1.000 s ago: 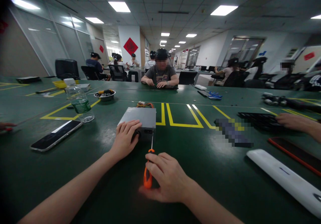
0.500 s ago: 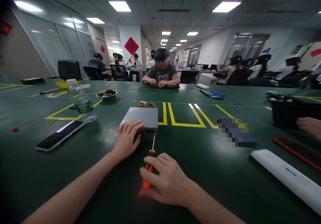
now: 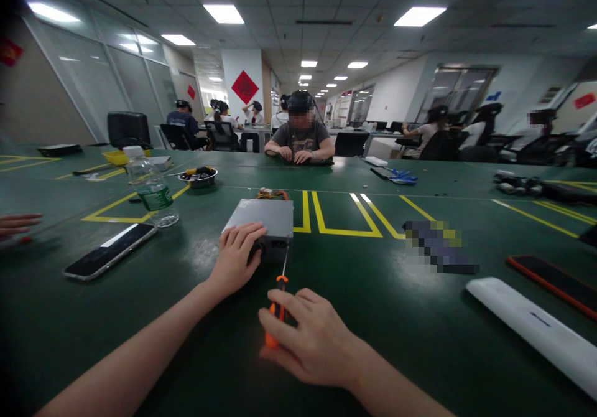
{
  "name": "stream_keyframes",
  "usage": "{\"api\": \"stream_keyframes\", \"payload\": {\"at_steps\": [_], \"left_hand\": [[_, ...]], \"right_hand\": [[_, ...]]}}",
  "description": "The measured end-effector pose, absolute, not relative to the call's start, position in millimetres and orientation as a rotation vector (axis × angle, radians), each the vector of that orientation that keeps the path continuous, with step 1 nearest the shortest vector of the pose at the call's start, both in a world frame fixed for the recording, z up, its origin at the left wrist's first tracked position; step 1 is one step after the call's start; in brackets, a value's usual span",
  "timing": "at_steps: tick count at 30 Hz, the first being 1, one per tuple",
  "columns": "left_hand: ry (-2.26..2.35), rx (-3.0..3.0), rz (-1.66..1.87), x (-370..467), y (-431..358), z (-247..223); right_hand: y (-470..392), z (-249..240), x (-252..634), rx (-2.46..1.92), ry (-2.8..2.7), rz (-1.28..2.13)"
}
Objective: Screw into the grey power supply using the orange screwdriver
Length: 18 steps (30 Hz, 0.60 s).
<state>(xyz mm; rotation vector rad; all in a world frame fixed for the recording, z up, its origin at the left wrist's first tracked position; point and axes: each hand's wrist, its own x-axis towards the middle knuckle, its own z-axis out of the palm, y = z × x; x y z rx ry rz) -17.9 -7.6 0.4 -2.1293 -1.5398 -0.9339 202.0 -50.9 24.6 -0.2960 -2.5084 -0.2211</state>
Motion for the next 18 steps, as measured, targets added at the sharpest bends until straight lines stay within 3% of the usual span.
{"api": "stream_keyframes", "payload": {"at_steps": [9, 18], "left_hand": [[-1.538, -2.137, -0.932, -18.8, -8.1, 1.0], [-1.53, -2.151, -0.931, -20.0, -8.5, 0.6]], "right_hand": [[-51.1, 11.6, 198.4, -0.338, -2.407, -0.129], [-49.8, 19.1, 196.6, -0.264, -2.36, -0.283]]}}
